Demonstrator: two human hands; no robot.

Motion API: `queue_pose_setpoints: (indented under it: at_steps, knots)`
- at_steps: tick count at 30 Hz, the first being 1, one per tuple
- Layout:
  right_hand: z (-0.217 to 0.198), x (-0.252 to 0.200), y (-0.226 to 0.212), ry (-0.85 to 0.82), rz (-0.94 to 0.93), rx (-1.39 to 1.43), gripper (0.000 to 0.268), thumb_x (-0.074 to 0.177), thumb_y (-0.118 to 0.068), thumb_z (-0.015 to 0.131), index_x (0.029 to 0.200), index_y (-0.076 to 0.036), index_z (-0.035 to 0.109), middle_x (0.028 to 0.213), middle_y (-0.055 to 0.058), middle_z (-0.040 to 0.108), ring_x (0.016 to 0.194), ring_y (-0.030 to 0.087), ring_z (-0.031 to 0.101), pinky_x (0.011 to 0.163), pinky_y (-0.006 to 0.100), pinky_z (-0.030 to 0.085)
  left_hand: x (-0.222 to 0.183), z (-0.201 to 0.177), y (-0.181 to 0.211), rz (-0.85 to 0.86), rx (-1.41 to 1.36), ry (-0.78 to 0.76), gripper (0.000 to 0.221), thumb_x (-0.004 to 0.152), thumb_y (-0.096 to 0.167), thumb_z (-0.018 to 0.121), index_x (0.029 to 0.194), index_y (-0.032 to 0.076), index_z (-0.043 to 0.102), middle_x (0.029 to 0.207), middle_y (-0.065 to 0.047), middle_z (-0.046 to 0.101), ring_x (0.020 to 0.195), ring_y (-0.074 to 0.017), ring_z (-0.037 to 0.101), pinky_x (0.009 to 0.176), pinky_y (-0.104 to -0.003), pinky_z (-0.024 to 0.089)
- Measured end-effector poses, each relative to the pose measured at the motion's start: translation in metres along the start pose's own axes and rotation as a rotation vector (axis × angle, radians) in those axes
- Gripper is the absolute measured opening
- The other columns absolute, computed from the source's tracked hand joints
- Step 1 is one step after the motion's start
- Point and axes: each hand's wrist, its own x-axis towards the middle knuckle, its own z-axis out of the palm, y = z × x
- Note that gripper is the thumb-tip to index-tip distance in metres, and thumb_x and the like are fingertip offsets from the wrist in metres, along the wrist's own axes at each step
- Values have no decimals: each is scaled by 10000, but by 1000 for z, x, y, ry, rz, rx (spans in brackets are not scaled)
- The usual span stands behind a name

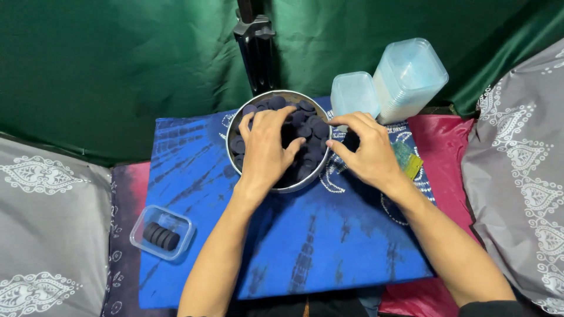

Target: Cleaning and arranging small black recyclable discs from a bowl into a container.

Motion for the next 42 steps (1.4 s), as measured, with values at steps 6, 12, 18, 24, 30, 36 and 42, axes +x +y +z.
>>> queue_pose_setpoints:
  at_steps: [6, 12, 18, 24, 30, 36, 42]
  knots:
    - [31, 19, 8, -110, 10, -96, 435, 767, -119, 841, 1185, -136, 723, 1062, 60, 717, 1101, 288, 621, 947, 427, 510, -3, 7, -19, -9, 115, -74, 403, 833, 249, 819, 1191, 102, 707, 1241, -109, 597, 1260, -292, 435, 1106, -570, 177]
    - [47, 21, 10, -206, 72, -184, 421, 788, -154, 824, 1197, -197, 734, 1126, -19, 735, 1158, 235, 570, 977, 397, 404, -2, 16, -17, 27, 215, -65, 262, 916, 254, 722, 1135, 111, 746, 1236, -108, 577, 1261, -300, 406, 1080, -577, 169]
    - [45, 25, 9, -237, 50, -212, 429, 817, -183, 799, 1237, -195, 714, 1109, -17, 713, 1154, 215, 542, 978, 387, 337, -1, 25, -23, -10, 161, -86, 257, 941, 250, 676, 1158, 121, 724, 1218, -79, 592, 1262, -276, 414, 1079, -593, 159]
    - [45, 22, 19, -208, 54, -129, 489, 845, -244, 789, 1316, -247, 658, 1132, -81, 705, 1167, 169, 544, 1012, 385, 269, 2, 21, -18, -5, -38, -63, 277, 1004, 266, 631, 1230, 115, 686, 1163, -62, 657, 1238, -228, 505, 1106, -587, 102]
    - [24, 17, 0, -94, 58, 51, 406, 911, -283, 778, 1300, -231, 674, 1138, -69, 741, 1157, 165, 580, 1042, 361, 293, 2, 10, -3, 24, -344, 124, 226, 958, 312, 723, 1146, 187, 718, 1072, 17, 719, 1071, -184, 670, 1101, -497, 277]
    - [4, 7, -11, -26, 46, 97, 347, 968, -313, 738, 1290, -201, 674, 1133, -34, 753, 1138, 185, 633, 1006, 349, 373, 3, 17, 14, 32, -594, 217, 221, 899, 277, 799, 1098, 194, 753, 1059, 6, 751, 1040, -215, 723, 980, -349, 480]
    - [-12, -7, 4, -15, 167, 265, 356, 955, -198, 762, 1296, -122, 691, 1094, 58, 776, 1112, 166, 689, 1021, 362, 467, 1, 26, 28, 149, -659, 103, 484, 787, 89, 848, 1249, 98, 704, 1166, -126, 715, 1119, -340, 701, 971, -445, 546]
